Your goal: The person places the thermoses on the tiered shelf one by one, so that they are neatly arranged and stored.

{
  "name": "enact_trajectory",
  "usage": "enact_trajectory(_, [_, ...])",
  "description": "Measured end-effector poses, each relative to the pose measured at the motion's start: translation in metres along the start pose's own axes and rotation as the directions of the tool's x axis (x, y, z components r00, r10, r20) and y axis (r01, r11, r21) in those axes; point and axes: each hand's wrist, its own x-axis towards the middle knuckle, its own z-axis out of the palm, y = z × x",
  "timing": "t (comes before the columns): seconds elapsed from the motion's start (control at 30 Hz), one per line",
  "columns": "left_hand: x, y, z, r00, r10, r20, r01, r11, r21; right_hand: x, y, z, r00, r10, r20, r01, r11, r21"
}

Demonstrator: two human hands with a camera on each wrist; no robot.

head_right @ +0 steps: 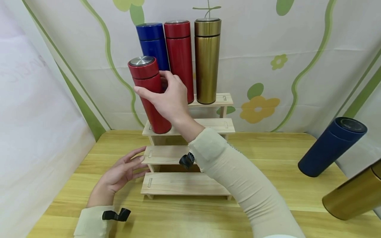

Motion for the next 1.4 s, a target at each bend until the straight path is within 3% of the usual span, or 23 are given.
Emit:
enact_trajectory(0.1, [0.001, 0.000, 0.001, 1.000, -0.001, 0.003, 0.001, 1.000, 0.000, 0.000, 0.001, -0.002, 0.999, -0.020, -0.048, 0.018, 0.999, -0.042])
enact_trajectory(0.23, [0.001, 0.001, 0.001, 1.000, 0.000, 0.008, -0.001, 1.000, 0.005, 0.000, 0.002, -0.003, 0.997, -0.036, -0.075, 0.034, 0.999, -0.024])
enact_trajectory(0.53, [0.002, 0.001, 0.001, 1.000, 0.004, 0.008, -0.004, 1.000, 0.007, -0.002, 0.004, 0.000, 0.995, -0.080, -0.061, 0.081, 0.997, 0.016])
enact_trajectory(0.9, [0.003, 0.000, 0.003, 1.000, 0.004, 0.008, -0.004, 1.000, 0.004, -0.007, 0.006, -0.005, 0.998, -0.053, -0.046, 0.054, 0.998, 0.023])
enact_trajectory(1.4, [-0.001, 0.000, 0.001, 1.000, 0.006, 0.002, -0.007, 1.000, 0.018, -0.043, 0.024, -0.060, 0.992, -0.108, -0.062, 0.111, 0.993, 0.046])
